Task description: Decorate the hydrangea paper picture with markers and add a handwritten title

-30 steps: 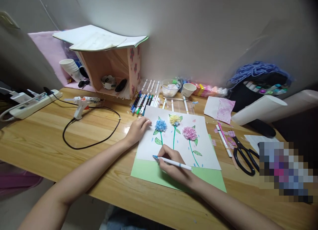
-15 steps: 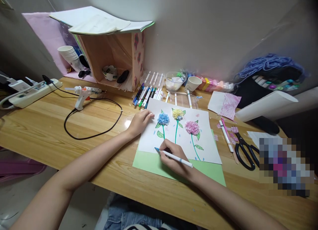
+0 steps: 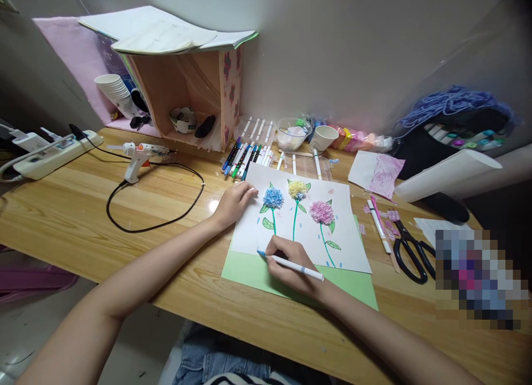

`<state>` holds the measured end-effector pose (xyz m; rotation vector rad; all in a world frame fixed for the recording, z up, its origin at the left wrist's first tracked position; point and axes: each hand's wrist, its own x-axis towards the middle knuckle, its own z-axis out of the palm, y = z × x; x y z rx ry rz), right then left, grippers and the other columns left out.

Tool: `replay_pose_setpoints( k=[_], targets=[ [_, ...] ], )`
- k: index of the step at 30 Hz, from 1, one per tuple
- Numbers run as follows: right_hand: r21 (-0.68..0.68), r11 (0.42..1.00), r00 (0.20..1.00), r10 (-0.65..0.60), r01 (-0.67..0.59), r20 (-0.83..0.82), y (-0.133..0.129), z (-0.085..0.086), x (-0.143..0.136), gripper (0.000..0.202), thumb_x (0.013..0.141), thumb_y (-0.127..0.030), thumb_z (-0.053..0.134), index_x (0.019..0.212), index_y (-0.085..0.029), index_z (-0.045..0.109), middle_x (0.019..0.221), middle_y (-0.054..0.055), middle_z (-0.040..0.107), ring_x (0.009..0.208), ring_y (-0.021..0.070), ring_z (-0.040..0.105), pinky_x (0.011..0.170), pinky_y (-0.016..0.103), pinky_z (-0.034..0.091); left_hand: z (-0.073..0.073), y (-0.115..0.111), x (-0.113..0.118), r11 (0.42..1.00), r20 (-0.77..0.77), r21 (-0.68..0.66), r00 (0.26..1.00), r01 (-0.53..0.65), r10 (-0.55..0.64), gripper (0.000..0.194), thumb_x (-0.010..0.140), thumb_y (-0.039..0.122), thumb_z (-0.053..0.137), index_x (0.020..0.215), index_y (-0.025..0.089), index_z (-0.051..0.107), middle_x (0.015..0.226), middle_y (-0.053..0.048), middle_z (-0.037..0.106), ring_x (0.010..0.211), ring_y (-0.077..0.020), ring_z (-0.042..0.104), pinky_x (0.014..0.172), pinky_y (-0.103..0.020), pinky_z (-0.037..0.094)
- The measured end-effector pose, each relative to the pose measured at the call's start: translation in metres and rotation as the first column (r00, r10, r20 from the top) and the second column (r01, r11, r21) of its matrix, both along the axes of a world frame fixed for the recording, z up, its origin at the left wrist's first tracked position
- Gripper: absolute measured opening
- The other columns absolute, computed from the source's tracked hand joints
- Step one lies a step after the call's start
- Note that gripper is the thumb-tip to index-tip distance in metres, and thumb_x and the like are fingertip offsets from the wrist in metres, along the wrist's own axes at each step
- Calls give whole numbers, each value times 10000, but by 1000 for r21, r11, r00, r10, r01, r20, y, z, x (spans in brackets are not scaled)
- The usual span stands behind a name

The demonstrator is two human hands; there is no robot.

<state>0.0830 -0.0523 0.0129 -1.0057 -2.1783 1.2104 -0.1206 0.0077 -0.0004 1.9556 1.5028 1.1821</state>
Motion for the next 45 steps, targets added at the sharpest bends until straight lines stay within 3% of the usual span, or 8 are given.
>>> replay_pose_setpoints(
  k=[4, 18, 21, 24, 26, 31, 36, 45],
  targets=[
    [-45, 997, 998, -56, 56, -5, 0, 1, 0, 110, 713, -111, 477, 684, -209, 435, 625, -33, 469, 567, 119, 411, 538, 236, 321, 0, 0, 0, 1000, -3, 0, 1000, -1, 1, 232, 922, 267, 441, 763, 183, 588, 770, -18, 641, 762, -157, 587, 739, -268, 425],
    [-35, 999, 999, -19, 17, -36, 1, -1, -1, 125, 696, -93, 489, 648, -192, 431, 621, -34, 469, 570, 108, 408, 547, 232, 310, 2, -2, 0, 999, -45, -14, 999, -31, 30, 239, 918, 276, 445, 773, 180, 608, 768, -7, 645, 766, -147, 584, 731, -243, 418],
    [-152, 988, 991, -31, 12, -127, 1, -5, 3, 103, 761, -140, 508, 690, -194, 455, 650, -27, 498, 584, 114, 432, 550, 236, 323, 8, -4, -5, 993, -64, 9, 991, -113, 114, 215, 905, 299, 477, 785, 188, 617, 835, -14, 640, 793, -151, 583, 720, -239, 405],
    [-247, 967, 955, -130, 63, -267, 3, -8, 9, 63, 834, -230, 522, 790, -202, 487, 701, -24, 497, 612, 117, 443, 563, 238, 338, 18, -7, -14, 963, -46, 75, 964, -259, 262, 230, 916, 340, 455, 859, 185, 615, 1005, -52, 608, 876, -167, 566, 745, -249, 384],
    [-241, 965, 921, -187, 106, -343, 7, -8, 13, 56, 848, -262, 539, 857, -209, 522, 752, -15, 503, 649, 121, 459, 587, 242, 354, 23, -10, -17, 949, -27, 102, 953, -297, 301, 254, 930, 354, 423, 884, 176, 598, 938, -53, 606, 826, -162, 559, 725, -250, 376],
    [-187, 976, 830, -193, 109, -523, 23, -8, 21, 177, 874, -296, 512, 1013, -232, 601, 948, 44, 571, 877, 179, 530, 721, 286, 412, 22, -19, -4, 997, -43, 40, 997, -66, 68, 227, 920, 331, 445, 806, 182, 573, 763, -2, 617, 709, -133, 565, 667, -219, 394],
    [-279, 956, 731, -257, 94, -632, 33, -18, 20, 213, 885, -315, 479, 1035, -241, 611, 954, 49, 607, 849, 182, 539, 715, 301, 423, 12, -24, 15, 994, -46, -43, 994, 101, -103, 204, 925, 294, 421, 829, 185, 563, 789, -4, 623, 740, -133, 571, 683, -217, 413],
    [-278, 958, 818, -212, 66, -534, 32, -13, 16, 205, 880, -323, 518, 1020, -213, 619, 940, 39, 627, 767, 147, 541, 721, 290, 429, 10, -27, 16, 960, -90, -126, 961, 250, -262, 228, 914, 342, 448, 829, 171, 572, 781, -14, 590, 721, -139, 536, 657, -226, 386]
  ],
)
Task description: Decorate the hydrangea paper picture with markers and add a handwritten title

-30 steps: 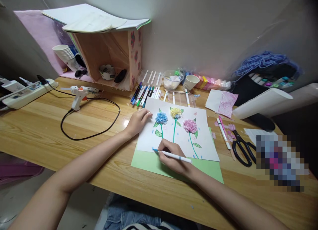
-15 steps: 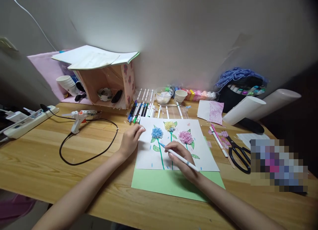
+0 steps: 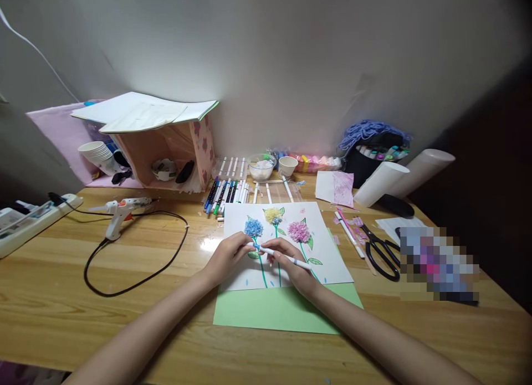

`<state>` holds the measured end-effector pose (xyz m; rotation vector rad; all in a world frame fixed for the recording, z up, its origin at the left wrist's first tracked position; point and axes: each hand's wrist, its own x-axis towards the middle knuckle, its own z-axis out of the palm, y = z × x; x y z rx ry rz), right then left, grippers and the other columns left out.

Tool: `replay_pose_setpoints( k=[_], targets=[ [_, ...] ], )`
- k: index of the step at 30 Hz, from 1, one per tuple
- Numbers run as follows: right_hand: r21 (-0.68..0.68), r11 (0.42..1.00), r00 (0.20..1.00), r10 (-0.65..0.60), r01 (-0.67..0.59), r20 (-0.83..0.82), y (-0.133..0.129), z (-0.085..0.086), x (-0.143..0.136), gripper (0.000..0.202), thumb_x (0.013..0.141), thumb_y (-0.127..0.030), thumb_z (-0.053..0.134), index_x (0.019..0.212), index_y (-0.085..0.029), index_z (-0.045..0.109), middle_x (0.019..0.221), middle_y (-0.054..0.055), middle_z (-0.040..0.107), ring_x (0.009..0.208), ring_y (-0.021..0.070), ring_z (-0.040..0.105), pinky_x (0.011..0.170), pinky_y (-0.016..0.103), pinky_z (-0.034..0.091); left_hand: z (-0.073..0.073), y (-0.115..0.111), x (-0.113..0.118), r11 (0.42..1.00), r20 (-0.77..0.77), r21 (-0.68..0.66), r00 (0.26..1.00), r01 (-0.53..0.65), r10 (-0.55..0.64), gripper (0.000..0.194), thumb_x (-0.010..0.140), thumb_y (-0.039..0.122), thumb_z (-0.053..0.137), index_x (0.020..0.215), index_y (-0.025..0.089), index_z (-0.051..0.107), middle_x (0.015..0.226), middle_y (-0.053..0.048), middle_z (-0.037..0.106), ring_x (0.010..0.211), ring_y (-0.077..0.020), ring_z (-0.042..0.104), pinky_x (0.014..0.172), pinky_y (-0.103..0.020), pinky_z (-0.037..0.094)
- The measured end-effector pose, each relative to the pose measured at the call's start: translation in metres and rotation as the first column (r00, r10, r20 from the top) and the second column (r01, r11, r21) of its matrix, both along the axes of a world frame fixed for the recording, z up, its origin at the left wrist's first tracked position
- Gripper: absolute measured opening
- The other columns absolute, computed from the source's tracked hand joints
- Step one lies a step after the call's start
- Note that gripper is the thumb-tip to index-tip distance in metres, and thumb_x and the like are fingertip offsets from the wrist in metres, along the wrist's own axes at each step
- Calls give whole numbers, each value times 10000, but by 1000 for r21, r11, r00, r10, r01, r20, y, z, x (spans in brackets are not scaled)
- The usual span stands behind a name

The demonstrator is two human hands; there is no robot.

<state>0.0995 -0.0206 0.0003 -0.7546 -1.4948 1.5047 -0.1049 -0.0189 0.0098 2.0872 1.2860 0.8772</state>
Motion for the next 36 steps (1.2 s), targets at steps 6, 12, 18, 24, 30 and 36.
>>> replay_pose_setpoints(
  k=[6, 12, 18, 24, 30, 36],
  targets=[
    [-38, 985, 985, 167, -166, 40, -2, 8, 7, 227, 910, -364, 471, 955, -168, 577, 849, 50, 643, 804, 165, 586, 717, 300, 441, 11, -7, -5, 977, -110, -82, 973, 195, -203, 312, 921, 400, 422, 805, 174, 604, 719, 2, 591, 660, -126, 522, 606, -213, 356],
    [285, 915, 920, 178, -285, 350, -13, 28, 37, 220, 908, -320, 434, 1011, -166, 552, 953, 74, 619, 850, 162, 567, 750, 313, 446, 32, -15, 15, 924, -164, -236, 924, 302, -344, 373, 936, 417, 361, 768, 173, 588, 688, 7, 576, 621, -121, 491, 569, -206, 335],
    [510, 798, 905, 101, -322, 413, -20, 41, 71, 184, 876, -240, 428, 1005, -172, 540, 903, 80, 636, 847, 168, 583, 763, 324, 475, 61, -13, 57, 804, -106, -435, 864, 405, -492, 388, 921, 442, 370, 748, 189, 606, 682, -1, 599, 636, -139, 520, 601, -221, 362],
    [591, 730, 845, -33, -345, 534, -4, 44, 113, 196, 890, -244, 479, 1041, -202, 595, 896, 61, 644, 843, 156, 582, 768, 286, 465, 55, 4, 55, 943, -208, -309, 958, 125, -196, 353, 894, 502, 368, 1045, 249, 562, 987, -35, 617, 880, -203, 581, 770, -301, 443],
    [658, 720, 454, -521, -220, 723, 31, 22, 173, 309, 873, -62, 442, 1107, -182, 606, 1001, 110, 612, 952, 218, 538, 809, 367, 446, 14, 25, -25, 792, -330, 33, 742, -609, 584, 595, 805, 605, 300, 1019, 103, 536, 1111, -210, 576, 1133, -390, 466, 940, -536, 370],
    [636, 760, 402, -545, -136, 736, 45, 10, 190, 361, 869, -61, 436, 1143, -223, 607, 1049, 98, 593, 1042, 223, 493, 893, 383, 421, -5, 25, -49, 718, -205, -345, 795, -605, 571, 520, 697, 617, 489, 967, 179, 565, 976, -98, 670, 823, -286, 639, 798, -426, 490]
  ],
)
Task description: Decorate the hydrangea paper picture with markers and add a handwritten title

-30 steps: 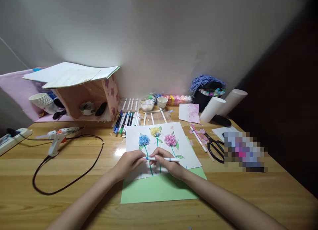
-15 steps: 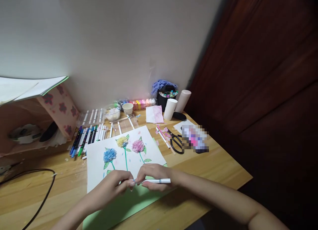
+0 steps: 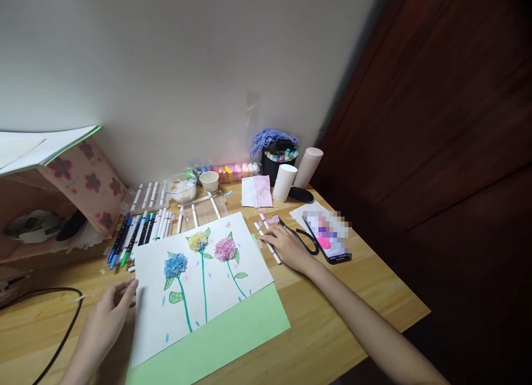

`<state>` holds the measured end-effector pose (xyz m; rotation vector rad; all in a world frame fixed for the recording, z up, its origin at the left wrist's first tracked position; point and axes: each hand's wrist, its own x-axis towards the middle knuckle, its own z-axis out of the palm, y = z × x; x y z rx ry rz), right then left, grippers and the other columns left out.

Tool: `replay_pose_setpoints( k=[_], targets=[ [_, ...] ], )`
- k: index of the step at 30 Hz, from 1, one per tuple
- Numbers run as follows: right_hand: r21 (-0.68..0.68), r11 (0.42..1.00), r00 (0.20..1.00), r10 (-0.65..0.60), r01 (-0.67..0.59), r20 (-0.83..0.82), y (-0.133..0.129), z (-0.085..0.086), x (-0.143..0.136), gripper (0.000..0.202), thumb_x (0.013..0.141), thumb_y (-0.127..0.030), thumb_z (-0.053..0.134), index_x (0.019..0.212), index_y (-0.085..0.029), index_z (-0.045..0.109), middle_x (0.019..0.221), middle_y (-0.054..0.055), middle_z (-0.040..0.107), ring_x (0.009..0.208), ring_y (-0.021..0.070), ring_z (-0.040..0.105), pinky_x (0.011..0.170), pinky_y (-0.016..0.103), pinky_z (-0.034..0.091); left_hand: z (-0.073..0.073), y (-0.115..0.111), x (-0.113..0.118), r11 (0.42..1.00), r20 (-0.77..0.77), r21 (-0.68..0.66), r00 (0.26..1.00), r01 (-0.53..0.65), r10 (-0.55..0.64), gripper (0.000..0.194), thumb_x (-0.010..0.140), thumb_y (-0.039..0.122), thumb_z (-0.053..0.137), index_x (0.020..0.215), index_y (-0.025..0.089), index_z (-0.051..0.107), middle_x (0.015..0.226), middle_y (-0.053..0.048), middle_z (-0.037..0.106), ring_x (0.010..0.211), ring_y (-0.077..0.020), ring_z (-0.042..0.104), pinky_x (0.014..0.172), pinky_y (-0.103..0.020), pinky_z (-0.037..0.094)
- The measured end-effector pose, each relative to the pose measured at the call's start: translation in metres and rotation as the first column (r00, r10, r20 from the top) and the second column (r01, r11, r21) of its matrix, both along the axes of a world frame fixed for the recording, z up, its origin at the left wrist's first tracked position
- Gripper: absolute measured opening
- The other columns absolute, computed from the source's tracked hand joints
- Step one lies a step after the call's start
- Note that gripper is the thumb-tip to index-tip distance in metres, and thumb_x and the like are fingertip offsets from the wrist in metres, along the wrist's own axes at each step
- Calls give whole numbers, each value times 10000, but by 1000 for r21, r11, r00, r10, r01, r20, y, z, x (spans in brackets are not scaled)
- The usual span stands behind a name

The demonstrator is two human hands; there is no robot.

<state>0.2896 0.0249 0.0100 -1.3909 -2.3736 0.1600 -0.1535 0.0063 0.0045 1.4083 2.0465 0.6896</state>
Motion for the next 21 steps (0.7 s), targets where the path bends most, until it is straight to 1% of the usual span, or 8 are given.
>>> replay_pose_setpoints(
  k=[2, 3, 6, 8, 10, 12, 15, 21],
  targets=[
    [-14, 1000, 999, -12, 11, -40, 1, 0, 1, 334, 875, -79, 433, 1104, -226, 627, 1042, 94, 591, 1031, 223, 498, 894, 382, 420, 2, 1, 5, 999, 1, 3, 999, 48, -48, 490, 682, 621, 517, 914, 195, 581, 906, -62, 679, 749, -257, 633, 710, -374, 499],
    [-20, 1000, 997, -22, 21, -68, 1, 0, 2, 317, 879, -94, 433, 1086, -228, 633, 1043, 92, 589, 1022, 223, 503, 889, 382, 422, 3, 2, 8, 996, -21, 11, 996, 89, -88, 458, 687, 623, 514, 850, 201, 586, 833, -40, 676, 723, -245, 622, 667, -347, 491],
    [-50, 995, 983, -98, 91, -158, 0, -1, 6, 266, 873, -135, 448, 1050, -229, 622, 1036, 83, 588, 982, 226, 522, 852, 387, 434, 9, 2, 15, 978, -71, 51, 978, 202, -199, 425, 712, 626, 479, 665, 209, 546, 619, 8, 600, 642, -209, 568, 582, -288, 441],
    [-82, 984, 964, -172, 159, -204, 0, -3, 8, 215, 850, -160, 482, 1014, -217, 607, 985, 75, 597, 930, 228, 534, 808, 379, 442, 11, 0, 17, 975, -32, 63, 977, 213, -212, 426, 710, 623, 484, 648, 205, 538, 602, 16, 584, 617, -195, 543, 556, -270, 423],
    [-117, 968, 943, -244, 223, -225, 1, -3, 10, 155, 835, -180, 499, 958, -201, 591, 919, 65, 606, 872, 220, 542, 766, 356, 444, 13, -3, 18, 979, 28, 67, 981, 192, -194, 421, 700, 618, 506, 677, 200, 555, 644, 11, 605, 630, -194, 543, 544, -258, 417],
    [-141, 945, 929, -319, 296, -189, 5, -2, 11, 109, 840, -194, 486, 902, -190, 576, 879, 57, 614, 839, 207, 549, 747, 328, 439, 13, -4, 18, 983, 70, 66, 981, 174, -179, 419, 696, 613, 522, 693, 196, 564, 649, 9, 606, 627, -192, 539, 533, -251, 410],
    [-153, 908, 912, -404, 390, -75, 16, 2, 10, 110, 845, -211, 471, 855, -184, 577, 849, 55, 628, 843, 203, 556, 754, 308, 422, 14, -4, 21, 983, 127, 98, 978, 152, -164, 408, 697, 592, 540, 703, 185, 568, 629, 10, 586, 609, -181, 523, 528, -243, 399],
    [-175, 866, 883, -466, 469, 62, 47, 9, -4, 149, 823, -261, 500, 789, -166, 609, 806, 90, 649, 804, 236, 573, 713, 331, 395, 12, 0, 29, 980, 196, 163, 970, 114, -146, 391, 728, 561, 533, 740, 171, 564, 698, 3, 594, 642, -164, 516, 532, -225, 378]
  ],
)
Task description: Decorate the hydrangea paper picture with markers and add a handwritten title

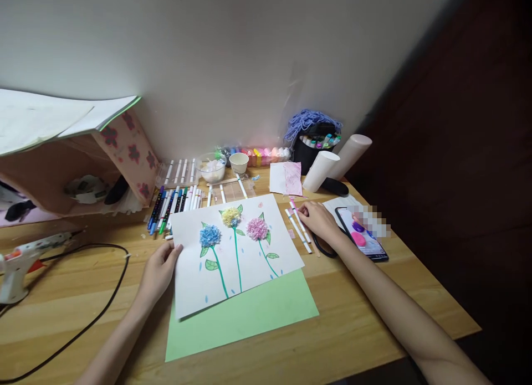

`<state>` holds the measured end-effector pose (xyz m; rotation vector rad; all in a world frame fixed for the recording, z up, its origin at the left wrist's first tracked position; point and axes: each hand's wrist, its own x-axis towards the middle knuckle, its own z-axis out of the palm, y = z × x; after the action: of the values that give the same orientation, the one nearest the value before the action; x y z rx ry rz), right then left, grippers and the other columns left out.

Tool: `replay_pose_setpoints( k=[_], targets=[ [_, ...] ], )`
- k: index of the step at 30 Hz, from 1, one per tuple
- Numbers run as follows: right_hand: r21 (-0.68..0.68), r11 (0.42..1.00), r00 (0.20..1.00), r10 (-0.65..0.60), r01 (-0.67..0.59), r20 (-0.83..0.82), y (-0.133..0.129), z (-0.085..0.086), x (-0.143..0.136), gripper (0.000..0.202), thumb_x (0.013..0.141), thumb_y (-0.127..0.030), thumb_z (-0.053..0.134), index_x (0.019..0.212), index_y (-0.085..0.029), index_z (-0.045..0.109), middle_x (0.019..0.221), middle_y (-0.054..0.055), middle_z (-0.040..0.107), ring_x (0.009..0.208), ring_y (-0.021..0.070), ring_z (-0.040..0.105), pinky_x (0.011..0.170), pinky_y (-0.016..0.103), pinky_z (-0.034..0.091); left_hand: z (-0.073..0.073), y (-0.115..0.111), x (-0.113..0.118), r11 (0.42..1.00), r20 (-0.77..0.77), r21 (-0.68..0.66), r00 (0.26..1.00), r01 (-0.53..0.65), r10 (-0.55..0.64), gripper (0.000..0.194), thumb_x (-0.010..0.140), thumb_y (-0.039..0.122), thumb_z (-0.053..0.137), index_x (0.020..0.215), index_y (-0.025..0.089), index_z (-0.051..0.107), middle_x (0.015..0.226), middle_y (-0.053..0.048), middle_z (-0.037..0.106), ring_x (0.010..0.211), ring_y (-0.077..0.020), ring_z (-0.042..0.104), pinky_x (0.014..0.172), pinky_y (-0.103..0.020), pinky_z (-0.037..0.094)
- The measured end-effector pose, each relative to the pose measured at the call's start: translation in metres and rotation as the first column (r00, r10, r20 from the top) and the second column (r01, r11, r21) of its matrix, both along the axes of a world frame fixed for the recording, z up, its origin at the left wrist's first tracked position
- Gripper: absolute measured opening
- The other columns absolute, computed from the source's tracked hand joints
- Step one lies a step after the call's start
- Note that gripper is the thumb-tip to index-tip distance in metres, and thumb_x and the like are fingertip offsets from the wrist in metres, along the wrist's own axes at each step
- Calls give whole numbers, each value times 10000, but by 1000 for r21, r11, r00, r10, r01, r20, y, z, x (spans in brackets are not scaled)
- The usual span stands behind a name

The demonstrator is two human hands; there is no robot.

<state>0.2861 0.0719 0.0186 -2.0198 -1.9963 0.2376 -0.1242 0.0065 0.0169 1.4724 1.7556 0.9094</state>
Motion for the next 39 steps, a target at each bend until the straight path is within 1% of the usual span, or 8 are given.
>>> replay_pose_setpoints(
  k=[10, 15, 18, 20, 22, 25, 33, 39],
  targets=[
    [12, 997, 993, 80, -81, 87, -21, 12, -28, 188, 861, -259, 441, 945, -173, 585, 923, 120, 633, 895, 277, 556, 745, 359, 397, -3, -1, -1, 999, 95, 22, 995, -24, 21, 353, 740, 526, 542, 705, 175, 544, 658, 23, 551, 624, -141, 494, 540, -211, 374],
    [18, 988, 987, 154, -153, -42, -31, 4, -27, 156, 840, -256, 469, 904, -183, 590, 936, 110, 616, 918, 282, 540, 797, 392, 414, 3, 1, 0, 998, 134, 20, 989, -60, 57, 361, 718, 535, 557, 721, 174, 560, 672, 10, 562, 636, -153, 493, 545, -217, 381],
    [74, 986, 947, 165, -150, -274, -33, -1, -26, 241, 881, -342, 423, 891, -187, 606, 928, 106, 625, 921, 277, 556, 834, 423, 421, 10, 4, -4, 995, 151, 40, 985, -95, 88, 367, 714, 539, 577, 742, 173, 568, 697, 3, 579, 649, -159, 502, 553, -218, 384],
    [9, 989, 821, 130, -151, -555, -36, -2, -27, 361, 909, -440, 362, 905, -189, 622, 878, 93, 645, 859, 255, 595, 805, 418, 457, 16, 8, -8, 991, 163, 73, 981, -116, 103, 371, 723, 540, 579, 754, 171, 568, 691, 6, 576, 633, -151, 496, 543, -213, 376],
    [-132, 973, 607, 9, -187, -794, -40, 0, -30, 438, 892, -537, 364, 914, -194, 635, 813, 79, 663, 771, 240, 629, 745, 409, 500, 25, 16, -10, 985, 177, 119, 979, -127, 105, 369, 738, 536, 574, 753, 167, 563, 677, 8, 568, 615, -144, 490, 533, -209, 370],
    [-227, 914, 389, -84, -336, -917, -45, 1, -37, 351, 826, -529, 529, 883, -198, 628, 815, 72, 674, 744, 229, 654, 714, 388, 530, 40, 31, -5, 969, 200, 208, 976, -132, 90, 369, 766, 529, 554, 785, 161, 572, 711, -4, 582, 645, -152, 512, 560, -214, 393],
    [-168, 976, 18, -167, -139, -986, -40, 1, -43, 411, 684, -482, 726, 936, -182, 603, 711, 8, 649, 587, 134, 633, 530, 225, 509, 60, 71, 36, 930, 287, 326, 955, -172, 76, 474, 791, 601, 473, 950, 173, 601, 1000, -71, 632, 980, -233, 550, 849, -298, 422],
    [-114, 989, -86, -121, -91, -989, -39, 1, -37, 333, 695, -446, 731, 883, -193, 624, 729, 1, 669, 610, 126, 641, 533, 204, 510, 61, 64, 48, 957, 358, 276, 934, -90, -15, 512, 758, 627, 516, 923, 154, 622, 904, -69, 662, 850, -234, 585, 759, -314, 466]
  ],
)
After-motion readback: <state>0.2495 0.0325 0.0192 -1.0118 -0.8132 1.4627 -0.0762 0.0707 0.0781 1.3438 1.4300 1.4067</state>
